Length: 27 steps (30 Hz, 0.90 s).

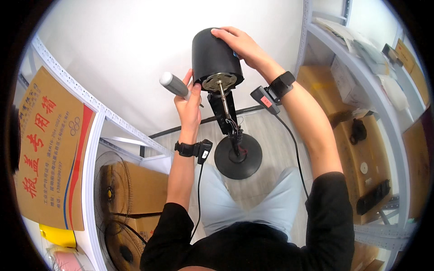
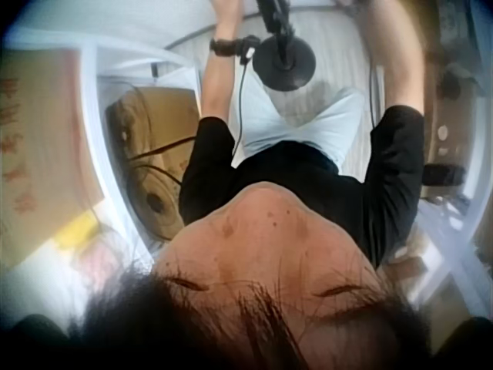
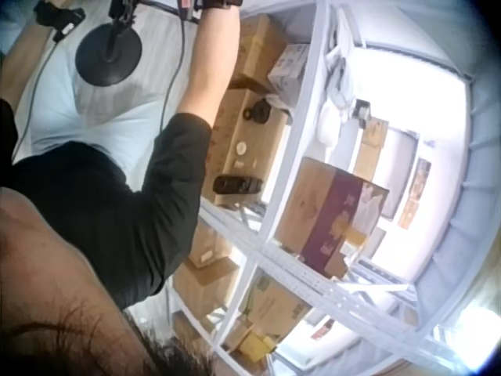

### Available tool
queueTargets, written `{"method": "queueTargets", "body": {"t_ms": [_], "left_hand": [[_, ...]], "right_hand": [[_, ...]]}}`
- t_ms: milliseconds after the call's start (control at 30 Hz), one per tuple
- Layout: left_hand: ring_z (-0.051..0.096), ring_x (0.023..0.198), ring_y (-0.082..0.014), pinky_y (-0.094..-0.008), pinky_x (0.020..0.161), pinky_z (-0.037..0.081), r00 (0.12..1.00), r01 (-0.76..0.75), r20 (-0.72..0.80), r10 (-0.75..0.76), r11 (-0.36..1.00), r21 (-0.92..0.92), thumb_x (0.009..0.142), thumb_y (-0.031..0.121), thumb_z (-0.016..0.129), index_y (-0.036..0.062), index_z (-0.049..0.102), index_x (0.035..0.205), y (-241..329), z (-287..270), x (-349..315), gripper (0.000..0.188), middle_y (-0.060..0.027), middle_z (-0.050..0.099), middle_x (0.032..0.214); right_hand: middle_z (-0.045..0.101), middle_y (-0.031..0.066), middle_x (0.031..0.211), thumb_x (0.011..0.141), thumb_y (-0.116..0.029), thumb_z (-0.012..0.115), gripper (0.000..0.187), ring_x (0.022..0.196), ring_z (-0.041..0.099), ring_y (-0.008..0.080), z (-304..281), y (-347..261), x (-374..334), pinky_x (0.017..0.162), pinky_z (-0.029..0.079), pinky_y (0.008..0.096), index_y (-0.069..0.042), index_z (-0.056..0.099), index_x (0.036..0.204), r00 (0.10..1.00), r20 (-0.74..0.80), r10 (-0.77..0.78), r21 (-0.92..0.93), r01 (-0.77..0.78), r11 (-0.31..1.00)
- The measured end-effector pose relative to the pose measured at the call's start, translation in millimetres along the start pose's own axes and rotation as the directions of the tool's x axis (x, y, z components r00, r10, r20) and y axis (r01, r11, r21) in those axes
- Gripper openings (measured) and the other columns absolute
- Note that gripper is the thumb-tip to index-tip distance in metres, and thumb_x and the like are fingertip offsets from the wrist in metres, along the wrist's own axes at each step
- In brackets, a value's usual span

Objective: The person disassembles a standing fan by removing the front grille, unscrewing the motor housing, and detaching the motor from the stand. They use a screwdriver to loosen screws and separate components.

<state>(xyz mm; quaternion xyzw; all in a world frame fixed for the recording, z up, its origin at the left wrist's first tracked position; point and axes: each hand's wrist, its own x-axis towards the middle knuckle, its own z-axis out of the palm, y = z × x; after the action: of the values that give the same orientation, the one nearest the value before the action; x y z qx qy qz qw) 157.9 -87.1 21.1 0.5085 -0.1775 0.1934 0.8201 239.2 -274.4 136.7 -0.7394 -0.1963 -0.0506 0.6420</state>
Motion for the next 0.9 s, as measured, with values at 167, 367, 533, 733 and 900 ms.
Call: {"method": "queueTargets", "body": {"t_ms": [167, 367, 533, 733, 900], "left_hand": [[0.05, 0.099, -0.0113, -0.0264, 0.084, 0.039, 0.994, 0.075, -0.077, -0.074, 0.997, 0.002, 0.096, 0.008, 0.065, -0.0036, 0.048, 0.143, 0, -1, 11, 0.05, -0.0079, 0.062, 0.119], [0.052, 0.081, -0.0038, -0.0206, 0.065, 0.04, 0.998, 0.017, 0.056, -0.018, 1.0, 0.023, 0.096, 0.009, 0.064, -0.0014, 0.048, 0.144, -7, -22, 34, 0.051, -0.0122, 0.059, 0.135], [0.051, 0.131, -0.0213, -0.034, 0.109, 0.04, 0.99, 0.085, 0.118, -0.084, 0.996, -0.006, 0.095, 0.011, 0.067, -0.001, 0.044, 0.147, -3, -18, 35, 0.058, -0.0154, 0.052, 0.145], [0.055, 0.115, -0.0129, -0.0247, 0.083, 0.044, 0.991, 0.048, 0.121, -0.05, 0.999, 0.023, 0.095, 0.016, 0.068, 0.0016, 0.045, 0.147, 2, -29, 30, 0.059, -0.013, 0.051, 0.147], [0.041, 0.064, 0.0005, -0.0186, 0.05, 0.031, 0.985, 0.066, 0.156, -0.075, 0.996, 0.059, 0.096, 0.017, 0.067, 0.0088, 0.043, 0.151, 2, -25, 28, 0.06, -0.0101, 0.056, 0.142]], "right_hand": [[0.032, 0.0174, 0.156, 0.089, -0.065, 0.061, 0.092, 0.144, 0.033, 0.0324, -16, 21, -7, 0.106, 0.042, 0.0517, -0.016, 0.025, 0.158, 0.985, 0.172, -0.02, 0.153, -0.007, 0.988], [0.028, 0.0158, 0.158, 0.089, -0.051, 0.07, 0.094, 0.133, 0.048, 0.0324, 3, 36, -38, 0.101, 0.046, 0.0455, -0.018, 0.018, 0.159, 0.992, 0.125, -0.025, 0.329, -0.018, 0.944], [0.03, 0.0178, 0.157, 0.089, -0.049, 0.066, 0.095, 0.128, 0.053, 0.0297, -2, 58, -7, 0.099, 0.048, 0.0367, -0.013, 0.015, 0.16, 0.997, 0.049, -0.053, 0.367, 0.031, 0.93], [0.035, 0.018, 0.154, 0.084, -0.052, 0.071, 0.099, 0.136, 0.045, 0.0309, 16, 26, -17, 0.106, 0.043, 0.0401, -0.012, 0.019, 0.159, 0.989, 0.139, 0.05, 0.298, -0.09, 0.95], [0.044, 0.0168, 0.147, 0.084, -0.049, 0.073, 0.092, 0.132, 0.047, 0.0292, 7, 20, -16, 0.107, 0.042, 0.0387, -0.012, 0.028, 0.155, 0.99, 0.13, 0.054, 0.243, -0.085, 0.966]]}}
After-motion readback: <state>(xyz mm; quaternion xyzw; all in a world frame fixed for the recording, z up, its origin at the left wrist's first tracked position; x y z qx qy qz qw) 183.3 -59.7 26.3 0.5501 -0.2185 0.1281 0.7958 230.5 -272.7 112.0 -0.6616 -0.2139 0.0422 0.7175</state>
